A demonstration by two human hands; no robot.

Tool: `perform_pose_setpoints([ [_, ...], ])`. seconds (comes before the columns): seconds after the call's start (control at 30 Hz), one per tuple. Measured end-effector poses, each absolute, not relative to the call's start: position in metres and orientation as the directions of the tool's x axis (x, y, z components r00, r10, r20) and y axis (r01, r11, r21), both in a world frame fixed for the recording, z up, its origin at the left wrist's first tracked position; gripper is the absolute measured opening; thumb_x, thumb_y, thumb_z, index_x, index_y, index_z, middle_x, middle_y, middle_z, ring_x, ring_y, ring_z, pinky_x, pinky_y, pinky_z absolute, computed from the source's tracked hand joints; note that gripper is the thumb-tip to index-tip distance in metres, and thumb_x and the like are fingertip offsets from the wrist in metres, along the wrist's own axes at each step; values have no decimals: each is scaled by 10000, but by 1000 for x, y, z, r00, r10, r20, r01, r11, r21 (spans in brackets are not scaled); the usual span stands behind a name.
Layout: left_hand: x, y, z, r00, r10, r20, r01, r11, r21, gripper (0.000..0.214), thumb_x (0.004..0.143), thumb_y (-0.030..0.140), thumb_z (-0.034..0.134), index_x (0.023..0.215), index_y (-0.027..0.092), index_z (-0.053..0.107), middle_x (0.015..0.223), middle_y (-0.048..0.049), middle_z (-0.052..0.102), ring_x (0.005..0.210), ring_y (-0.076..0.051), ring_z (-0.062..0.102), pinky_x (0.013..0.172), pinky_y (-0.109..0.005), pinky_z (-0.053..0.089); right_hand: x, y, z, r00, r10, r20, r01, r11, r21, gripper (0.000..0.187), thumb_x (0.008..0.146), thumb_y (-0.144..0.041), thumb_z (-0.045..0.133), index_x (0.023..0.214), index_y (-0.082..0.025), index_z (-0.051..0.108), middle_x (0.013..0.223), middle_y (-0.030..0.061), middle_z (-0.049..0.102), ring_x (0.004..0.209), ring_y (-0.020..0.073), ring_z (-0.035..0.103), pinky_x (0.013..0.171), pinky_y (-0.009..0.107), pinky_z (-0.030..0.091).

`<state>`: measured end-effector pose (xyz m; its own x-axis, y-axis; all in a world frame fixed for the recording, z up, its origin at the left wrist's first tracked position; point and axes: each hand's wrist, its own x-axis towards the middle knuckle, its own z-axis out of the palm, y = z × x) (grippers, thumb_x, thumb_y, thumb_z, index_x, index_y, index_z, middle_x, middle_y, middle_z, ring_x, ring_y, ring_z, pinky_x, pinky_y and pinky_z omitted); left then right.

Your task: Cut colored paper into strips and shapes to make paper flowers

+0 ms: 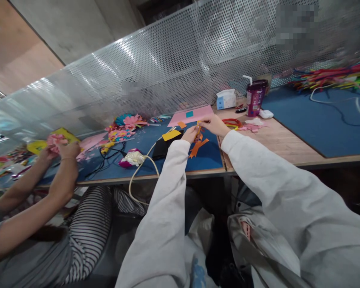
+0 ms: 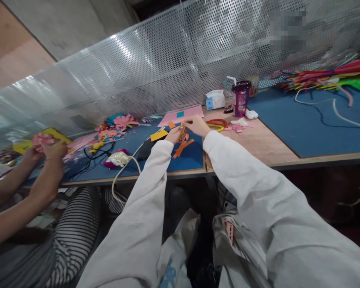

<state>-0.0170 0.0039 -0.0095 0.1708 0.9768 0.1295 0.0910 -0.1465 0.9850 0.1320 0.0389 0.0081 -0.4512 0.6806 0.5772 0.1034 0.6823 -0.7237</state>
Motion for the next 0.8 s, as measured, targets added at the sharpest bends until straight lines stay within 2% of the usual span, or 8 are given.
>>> perform_pose_setpoints([
  [0.13,-11,-2,-3,89,994,68,122,-79,989,312,954,288,412,677,165,486,438,83,314,327,-31,276,374,-161,233,133,48,8,-418,704,574,187,685,-704,217,839,-275,560,736,-142,698,701,44,672,665,151,564,675,272,441],
  [0.23,-8,-8,4,10,997,73,141,-73,987,332,975,219,334,664,168,436,434,90,277,333,-26,259,375,-149,202,146,61,4,-298,791,534,437,610,-661,266,899,-241,481,864,-97,701,844,125,695,777,197,604,755,319,459],
  [0.33,-7,-12,7,-24,996,83,150,-78,986,336,980,206,317,663,166,423,444,91,270,343,-20,233,378,-145,187,166,74,-8,-231,828,512,779,473,-412,243,848,-147,539,1020,-51,682,1117,238,637,1075,315,549,919,431,403],
  [0.4,-8,-11,7,-30,996,83,154,-77,985,339,982,211,316,661,168,419,446,93,258,344,-21,221,379,-145,188,177,80,-17,-210,895,393,899,335,-281,291,813,-182,611,1068,-54,670,1204,271,585,1153,387,492,947,525,361],
  [0.47,-10,-9,5,-26,996,89,147,-84,986,337,981,220,322,662,171,418,447,94,243,343,-25,210,377,-145,184,183,84,-24,-204,940,275,942,265,-206,325,840,-250,598,1106,-75,663,1249,269,559,1172,407,470,940,572,339],
  [0.53,-12,-5,2,-15,995,100,131,-97,987,330,980,237,332,669,174,425,450,93,236,344,-30,204,372,-146,180,186,86,-26,-217,953,210,955,252,-155,374,883,-311,543,1157,-78,644,1288,263,531,1192,399,451,947,569,327],
  [0.7,-15,0,-1,-10,997,81,97,-80,992,316,965,287,387,681,172,461,470,87,263,348,-25,207,372,-148,194,187,90,-21,-229,949,217,960,257,-114,481,881,-355,539,1226,-25,598,1306,279,505,1226,386,420,981,513,314],
  [0.8,-16,0,-1,-22,997,78,75,-76,994,305,953,310,420,687,174,479,467,82,287,346,-24,217,370,-150,199,190,97,-23,-219,944,248,957,257,-131,508,837,-374,585,1221,-42,605,1289,265,530,1211,392,445,977,519,328],
])
